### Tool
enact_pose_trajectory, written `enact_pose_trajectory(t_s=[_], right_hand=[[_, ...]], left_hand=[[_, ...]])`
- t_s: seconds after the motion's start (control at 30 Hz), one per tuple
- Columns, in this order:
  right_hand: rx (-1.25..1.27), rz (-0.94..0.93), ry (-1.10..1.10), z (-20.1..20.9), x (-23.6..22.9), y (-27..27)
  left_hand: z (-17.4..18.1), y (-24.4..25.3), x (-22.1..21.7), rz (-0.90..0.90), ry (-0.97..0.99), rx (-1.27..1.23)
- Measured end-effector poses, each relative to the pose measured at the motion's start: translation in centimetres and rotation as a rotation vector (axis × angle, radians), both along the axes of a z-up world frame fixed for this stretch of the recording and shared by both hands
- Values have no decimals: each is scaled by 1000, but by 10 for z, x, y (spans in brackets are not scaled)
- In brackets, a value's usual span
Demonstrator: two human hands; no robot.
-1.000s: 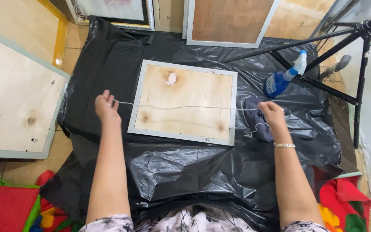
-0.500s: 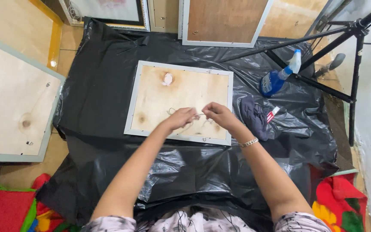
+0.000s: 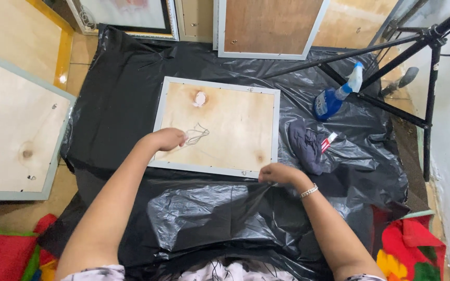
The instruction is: Attaching a hanging wire to the back of a picture frame by threading it through eyelets and twisting the ends.
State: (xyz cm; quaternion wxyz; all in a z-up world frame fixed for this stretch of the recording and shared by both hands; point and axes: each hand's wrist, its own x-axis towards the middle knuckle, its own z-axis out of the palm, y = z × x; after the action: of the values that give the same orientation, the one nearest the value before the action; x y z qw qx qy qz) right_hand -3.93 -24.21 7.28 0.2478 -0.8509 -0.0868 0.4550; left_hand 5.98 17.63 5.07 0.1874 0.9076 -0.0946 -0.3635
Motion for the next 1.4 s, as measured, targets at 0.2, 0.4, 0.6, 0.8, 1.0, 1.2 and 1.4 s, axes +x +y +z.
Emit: enact_pose_trajectory(t_s=[0.2,0.4,0.6,0.8,1.0,1.2,1.4], right_hand=[[-20,126,-28,9,5,11],[539,-638,-224,19,36,20],[618,-878,14,-20,28,29],[581,-973,41,-66,15,18],[841,-1147,-76,-33,17,20],[552,-913,-103,-131,-7,4],[537,-893,-134,-141,-4,9]], left_hand=[[25,-55,70,-249,-222,85],[131,-144,102,259,-1121,-463],[99,-166,24,170,-1289,-322],[-83,-166,-44,-42,-888,-157],[-107,-198,-104,-101,-590,-337],[-63,-196,-134,-98,-549,-440],[-69,-196,-140,-22,-567,-454]])
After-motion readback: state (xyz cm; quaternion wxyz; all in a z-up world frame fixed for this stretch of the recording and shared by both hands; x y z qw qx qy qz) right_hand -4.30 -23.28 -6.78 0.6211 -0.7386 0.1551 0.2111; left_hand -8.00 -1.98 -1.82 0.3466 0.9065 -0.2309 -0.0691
